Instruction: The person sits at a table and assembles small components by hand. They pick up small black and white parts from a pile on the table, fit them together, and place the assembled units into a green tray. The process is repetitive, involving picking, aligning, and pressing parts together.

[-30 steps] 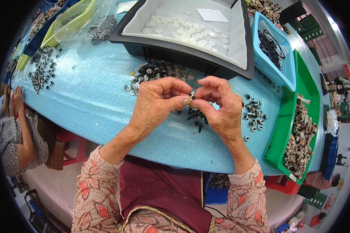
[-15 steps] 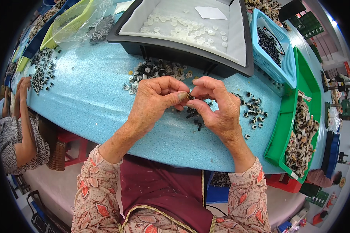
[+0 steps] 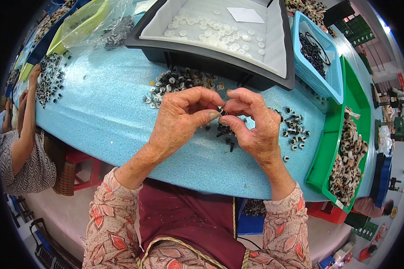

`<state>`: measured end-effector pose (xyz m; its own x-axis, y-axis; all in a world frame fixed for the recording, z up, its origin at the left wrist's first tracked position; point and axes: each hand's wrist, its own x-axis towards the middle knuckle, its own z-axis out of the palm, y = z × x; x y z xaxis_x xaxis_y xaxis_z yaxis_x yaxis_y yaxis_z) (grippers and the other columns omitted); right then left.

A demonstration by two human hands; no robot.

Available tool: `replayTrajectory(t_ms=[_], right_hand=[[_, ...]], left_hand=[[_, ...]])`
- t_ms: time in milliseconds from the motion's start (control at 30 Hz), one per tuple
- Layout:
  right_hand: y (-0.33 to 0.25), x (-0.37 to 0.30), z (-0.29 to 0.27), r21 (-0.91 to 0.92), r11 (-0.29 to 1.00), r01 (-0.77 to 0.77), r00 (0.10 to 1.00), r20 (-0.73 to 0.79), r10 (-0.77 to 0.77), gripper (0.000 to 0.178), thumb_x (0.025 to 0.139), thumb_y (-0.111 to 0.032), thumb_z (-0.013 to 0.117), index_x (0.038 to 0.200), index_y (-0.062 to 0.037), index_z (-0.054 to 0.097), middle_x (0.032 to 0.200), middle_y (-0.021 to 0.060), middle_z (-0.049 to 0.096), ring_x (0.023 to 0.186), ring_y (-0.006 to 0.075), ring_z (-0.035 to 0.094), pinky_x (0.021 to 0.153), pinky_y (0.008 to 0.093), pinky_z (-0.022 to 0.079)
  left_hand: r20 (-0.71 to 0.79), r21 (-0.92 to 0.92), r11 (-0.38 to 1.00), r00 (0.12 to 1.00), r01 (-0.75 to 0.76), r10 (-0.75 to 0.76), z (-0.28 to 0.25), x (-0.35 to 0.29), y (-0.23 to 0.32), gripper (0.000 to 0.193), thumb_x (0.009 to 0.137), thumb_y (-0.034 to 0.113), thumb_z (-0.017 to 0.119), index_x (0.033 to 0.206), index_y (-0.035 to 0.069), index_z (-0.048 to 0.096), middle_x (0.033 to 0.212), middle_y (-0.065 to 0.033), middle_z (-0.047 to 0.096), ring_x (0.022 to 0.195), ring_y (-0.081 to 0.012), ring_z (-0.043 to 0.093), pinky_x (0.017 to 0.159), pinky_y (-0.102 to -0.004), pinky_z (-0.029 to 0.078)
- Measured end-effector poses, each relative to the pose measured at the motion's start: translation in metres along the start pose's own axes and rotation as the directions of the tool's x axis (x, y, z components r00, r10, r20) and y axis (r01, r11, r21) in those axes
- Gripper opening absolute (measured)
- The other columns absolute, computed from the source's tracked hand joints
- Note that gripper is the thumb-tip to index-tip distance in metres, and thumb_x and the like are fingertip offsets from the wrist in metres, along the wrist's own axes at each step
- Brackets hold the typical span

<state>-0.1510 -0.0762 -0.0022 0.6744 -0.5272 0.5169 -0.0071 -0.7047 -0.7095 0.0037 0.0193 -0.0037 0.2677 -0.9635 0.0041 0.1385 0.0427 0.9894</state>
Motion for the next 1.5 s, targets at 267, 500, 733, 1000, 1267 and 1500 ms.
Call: replayTrajectory(t_ms=[267,500,733,1000,1267,1500], right_hand=[[-0.0008,0.0000,-0.0009,0.017,1.000,0.018,1.000,-0.002,-0.018,0.051,0.070,0.002,0.074,0.115,-0.0034,0.053,0.081,0.0090,0.067,0.073,0.0191,0.069,0.064,0.0291,0.056],[-0.0034,0.0008,-0.0037,0.045,0.999,-0.008,0.999,0.032,0.006,0.053,0.070,0.000,0.075,0.117,-0.0032,0.052,0.081,0.0091,0.067,0.072,0.0185,0.069,0.063,0.0287,0.057],[-0.0065,0.0012,-0.0060,0.024,1.000,-0.006,1.000,0.021,0.006,0.053,0.070,-0.003,0.077,0.116,-0.0025,0.052,0.080,0.0087,0.068,0.074,0.0160,0.068,0.066,0.0272,0.057],[-0.0009,0.0047,-0.0055,-0.035,0.992,0.117,0.991,0.062,-0.115,0.051,0.068,-0.006,0.078,0.113,-0.0046,0.056,0.078,0.0069,0.064,0.065,0.0149,0.065,0.058,0.0265,0.053],[-0.0040,0.0026,-0.0046,-0.025,0.999,0.036,0.999,0.022,-0.035,0.052,0.068,0.001,0.075,0.115,-0.0042,0.054,0.079,0.0082,0.065,0.068,0.0179,0.067,0.060,0.0288,0.054],[-0.0082,0.0042,-0.0037,-0.053,0.992,0.115,0.992,0.050,-0.112,0.059,0.067,0.007,0.072,0.121,-0.0033,0.051,0.083,0.0114,0.066,0.073,0.0226,0.068,0.064,0.0317,0.056]], left_hand=[[0.012,0.007,1.000,1.000,-0.004,0.004,0.0007,-0.0014,0.0032,0.019,0.077,-0.003,0.069,0.095,0.000,0.065,0.089,-0.0043,0.066,0.082,-0.0097,0.062,0.076,-0.0236,0.052],[0.021,0.027,1.000,1.000,-0.008,0.007,-0.0004,-0.0006,0.0017,0.019,0.075,-0.002,0.070,0.094,0.001,0.065,0.087,-0.0033,0.065,0.081,-0.0094,0.062,0.074,-0.0231,0.051],[0.088,-0.127,0.984,0.990,0.121,-0.111,-0.0013,0.0023,-0.0017,0.017,0.077,-0.001,0.070,0.092,0.002,0.062,0.085,-0.0008,0.063,0.077,-0.0072,0.059,0.070,-0.0211,0.049],[0.092,-0.203,0.970,0.989,0.136,-0.119,-0.0020,0.0025,-0.0021,0.019,0.081,0.000,0.066,0.098,0.003,0.056,0.086,-0.0025,0.062,0.077,-0.0073,0.060,0.069,-0.0206,0.050],[0.042,-0.209,0.972,0.994,0.106,-0.099,0.0020,0.0030,0.0041,0.017,0.083,-0.001,0.064,0.097,0.002,0.056,0.082,-0.0041,0.064,0.074,-0.0087,0.063,0.066,-0.0213,0.051],[0.044,-0.146,0.983,0.993,0.113,-0.108,-0.0027,0.0035,-0.0024,0.018,0.082,-0.002,0.066,0.097,0.002,0.057,0.081,-0.0038,0.065,0.077,-0.0094,0.064,0.068,-0.0218,0.051]])
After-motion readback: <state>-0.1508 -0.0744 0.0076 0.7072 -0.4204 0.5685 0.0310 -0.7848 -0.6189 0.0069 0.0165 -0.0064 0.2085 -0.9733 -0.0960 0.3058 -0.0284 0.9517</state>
